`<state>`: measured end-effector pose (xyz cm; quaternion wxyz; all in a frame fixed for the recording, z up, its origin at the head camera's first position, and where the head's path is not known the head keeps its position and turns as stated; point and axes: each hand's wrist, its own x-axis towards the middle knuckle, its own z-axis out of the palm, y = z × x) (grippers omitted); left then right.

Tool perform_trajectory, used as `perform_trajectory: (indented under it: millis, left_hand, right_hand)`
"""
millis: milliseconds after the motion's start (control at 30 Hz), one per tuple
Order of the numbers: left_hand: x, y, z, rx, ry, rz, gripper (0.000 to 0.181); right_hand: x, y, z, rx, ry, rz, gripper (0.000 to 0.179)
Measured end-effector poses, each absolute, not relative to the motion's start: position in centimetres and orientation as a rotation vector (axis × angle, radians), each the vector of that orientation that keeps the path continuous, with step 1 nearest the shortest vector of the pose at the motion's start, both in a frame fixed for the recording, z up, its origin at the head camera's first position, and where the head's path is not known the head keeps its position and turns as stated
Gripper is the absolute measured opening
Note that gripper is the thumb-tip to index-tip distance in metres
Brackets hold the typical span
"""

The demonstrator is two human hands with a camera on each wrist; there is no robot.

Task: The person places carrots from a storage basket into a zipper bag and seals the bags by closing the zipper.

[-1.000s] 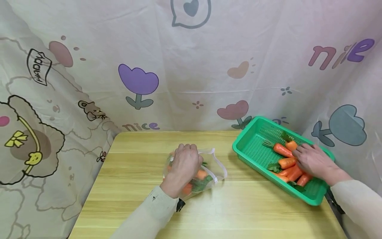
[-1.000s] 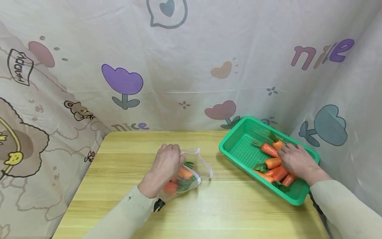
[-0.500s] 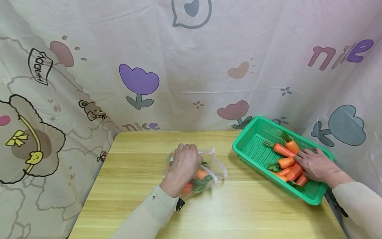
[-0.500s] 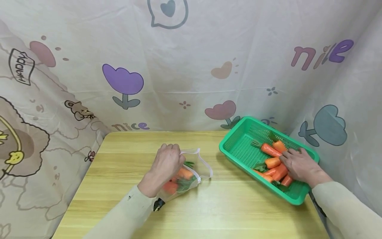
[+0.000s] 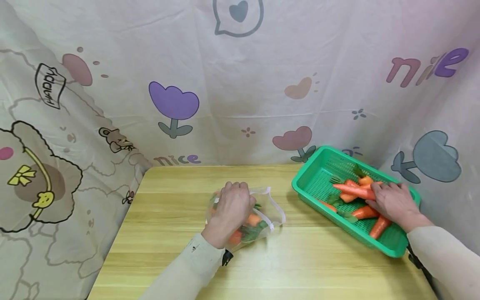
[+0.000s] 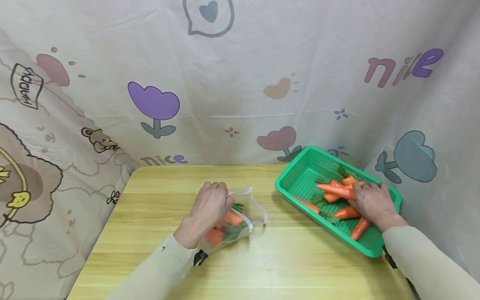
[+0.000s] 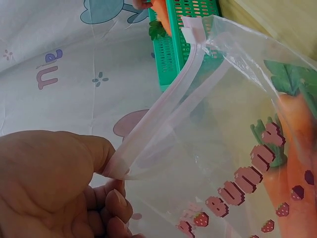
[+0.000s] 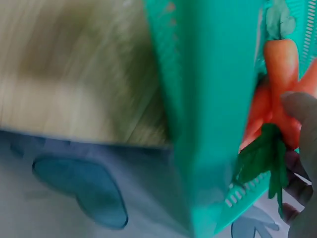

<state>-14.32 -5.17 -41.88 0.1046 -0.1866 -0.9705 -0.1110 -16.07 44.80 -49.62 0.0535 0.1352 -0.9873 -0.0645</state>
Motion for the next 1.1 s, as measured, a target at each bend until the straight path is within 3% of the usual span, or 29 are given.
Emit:
perform_trajectory:
  millis: [867, 1100]
  left_hand:
    - [-14.3, -5.0, -41.7, -0.543, -2.918, -0.364, 0.027]
    - [-14.5, -5.0, -41.6, -0.538, -2.923, -0.343, 0.026]
  right_hand:
    - [-18.1, 43.6, -50.2, 0.412, -3.088, -0.168, 0.040]
    - [-18.2, 43.8, -50.3, 0.470, -2.995, -0.238, 0.046]
